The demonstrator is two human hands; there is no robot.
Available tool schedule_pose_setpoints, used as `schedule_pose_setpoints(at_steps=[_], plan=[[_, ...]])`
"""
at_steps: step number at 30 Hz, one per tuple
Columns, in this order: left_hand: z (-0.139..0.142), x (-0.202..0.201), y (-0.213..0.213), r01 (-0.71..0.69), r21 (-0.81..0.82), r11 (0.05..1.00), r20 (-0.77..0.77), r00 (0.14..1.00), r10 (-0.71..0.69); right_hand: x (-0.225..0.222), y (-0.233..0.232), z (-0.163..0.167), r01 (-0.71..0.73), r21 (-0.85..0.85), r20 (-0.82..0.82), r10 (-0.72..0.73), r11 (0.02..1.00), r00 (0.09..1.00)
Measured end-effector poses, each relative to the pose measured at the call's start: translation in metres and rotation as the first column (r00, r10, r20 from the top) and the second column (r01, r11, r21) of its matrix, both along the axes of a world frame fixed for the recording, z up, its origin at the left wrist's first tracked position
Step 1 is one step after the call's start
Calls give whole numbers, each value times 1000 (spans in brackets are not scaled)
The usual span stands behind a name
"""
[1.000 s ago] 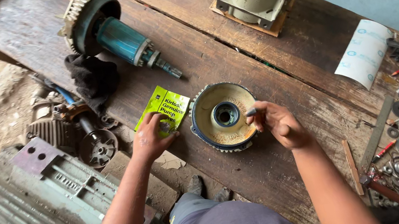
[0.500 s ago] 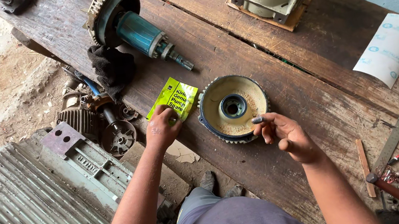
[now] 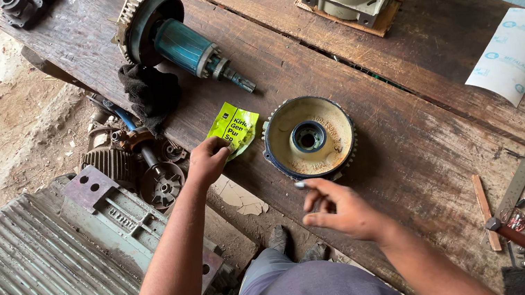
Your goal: The person holds a yellow grease packet and repeatedly squeezes grease onto a circular metal gear housing on a workbench. They use their fingers to spread the grease inside the housing and around the central shaft area. The person continues to apply and spread grease throughout the clip.
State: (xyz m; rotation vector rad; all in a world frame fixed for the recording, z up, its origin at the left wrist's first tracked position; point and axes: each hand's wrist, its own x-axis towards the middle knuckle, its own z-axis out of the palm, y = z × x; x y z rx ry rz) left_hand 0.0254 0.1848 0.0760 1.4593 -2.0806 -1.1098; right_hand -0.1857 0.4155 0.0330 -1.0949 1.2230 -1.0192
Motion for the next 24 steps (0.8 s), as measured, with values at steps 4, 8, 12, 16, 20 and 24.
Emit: schedule_pose_setpoints(at_steps=[4,8,12,16,20,24], plan=[[-7,7,5,-11,-34,999,-44,999,10,29,-23,4,-53,31,-63,55,998,997],[-19,17,13,59,-240,969,-117,989,-89,60,-44,10,26,-80,-143,-38,996,989],[-32,31,12,117,-205,972,-170,974,-153,83,-73,13,79,-150,-369,-130,986,920],[-42,43,-2,174,-152,973,-238,949,-206,111,-102,6,83,-167,-633,-172,982,755],[-49,54,-26,311,-167,936,-291,891,-348,130,-126,-7,4,-362,-746,-293,932,598],[-57,58,-44,377,-203,904,-302,854,-424,140,-133,-14,69,-261,-800,-256,963,543]])
